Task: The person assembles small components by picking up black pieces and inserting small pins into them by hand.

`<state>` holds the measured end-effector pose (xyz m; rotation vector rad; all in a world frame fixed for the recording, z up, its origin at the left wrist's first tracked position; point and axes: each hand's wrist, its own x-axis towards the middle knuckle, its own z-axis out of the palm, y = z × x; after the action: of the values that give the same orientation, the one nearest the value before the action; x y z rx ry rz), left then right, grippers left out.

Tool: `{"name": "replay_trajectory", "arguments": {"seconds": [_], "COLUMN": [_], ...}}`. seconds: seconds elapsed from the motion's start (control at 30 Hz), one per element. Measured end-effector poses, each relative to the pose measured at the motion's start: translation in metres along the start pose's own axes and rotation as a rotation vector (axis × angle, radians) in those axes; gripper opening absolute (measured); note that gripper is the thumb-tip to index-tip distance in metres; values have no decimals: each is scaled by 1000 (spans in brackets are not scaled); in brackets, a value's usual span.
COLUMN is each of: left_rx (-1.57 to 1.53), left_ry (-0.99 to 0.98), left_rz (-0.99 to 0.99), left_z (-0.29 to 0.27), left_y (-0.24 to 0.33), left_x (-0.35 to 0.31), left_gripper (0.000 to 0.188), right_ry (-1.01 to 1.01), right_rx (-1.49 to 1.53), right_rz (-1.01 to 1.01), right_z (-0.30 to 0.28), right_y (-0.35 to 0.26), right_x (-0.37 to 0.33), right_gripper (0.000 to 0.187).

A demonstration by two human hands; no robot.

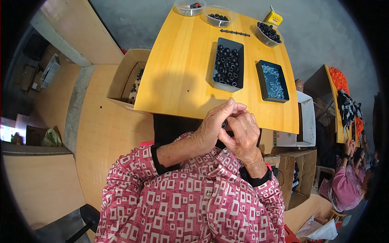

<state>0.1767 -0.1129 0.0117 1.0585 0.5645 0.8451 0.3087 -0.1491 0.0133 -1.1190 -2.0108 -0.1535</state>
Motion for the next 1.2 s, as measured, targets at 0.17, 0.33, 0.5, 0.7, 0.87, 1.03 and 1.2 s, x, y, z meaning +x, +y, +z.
{"name": "replay_trajectory", "arguments": {"seconds": [0.17,0.33,0.5,0.7,0.87,1.03,1.2], "left_rx": [-240,-307,-373,-272,-68,119,145], "left_ry": [5,-8,-28,87,130,7,266], "left_rz": [-104,-86,-79,-183,-202,94,203], "left_z": [3,6,11,-10,-22,-24,-80], "left_y": [-9,-7,4,14,24,25,67], "left_x": [1,3,4,-4,-15,-14,-12], "left_gripper": [62,61,59,41,26,26,24], "right_ry": [-5,26,56,88,84,8,-21], "right_rx": [26,57,20,-58,-25,-91,-11], "right_rz": [-2,-19,-22,-15,-14,-70,-34], "right_z": [4,4,-4,-15,-11,-17,-13], "right_y": [0,-2,-1,9,8,-1,3], "right_x": [-3,0,3,7,10,17,22], "right_gripper": [26,26,25,23,23,36,51]}}
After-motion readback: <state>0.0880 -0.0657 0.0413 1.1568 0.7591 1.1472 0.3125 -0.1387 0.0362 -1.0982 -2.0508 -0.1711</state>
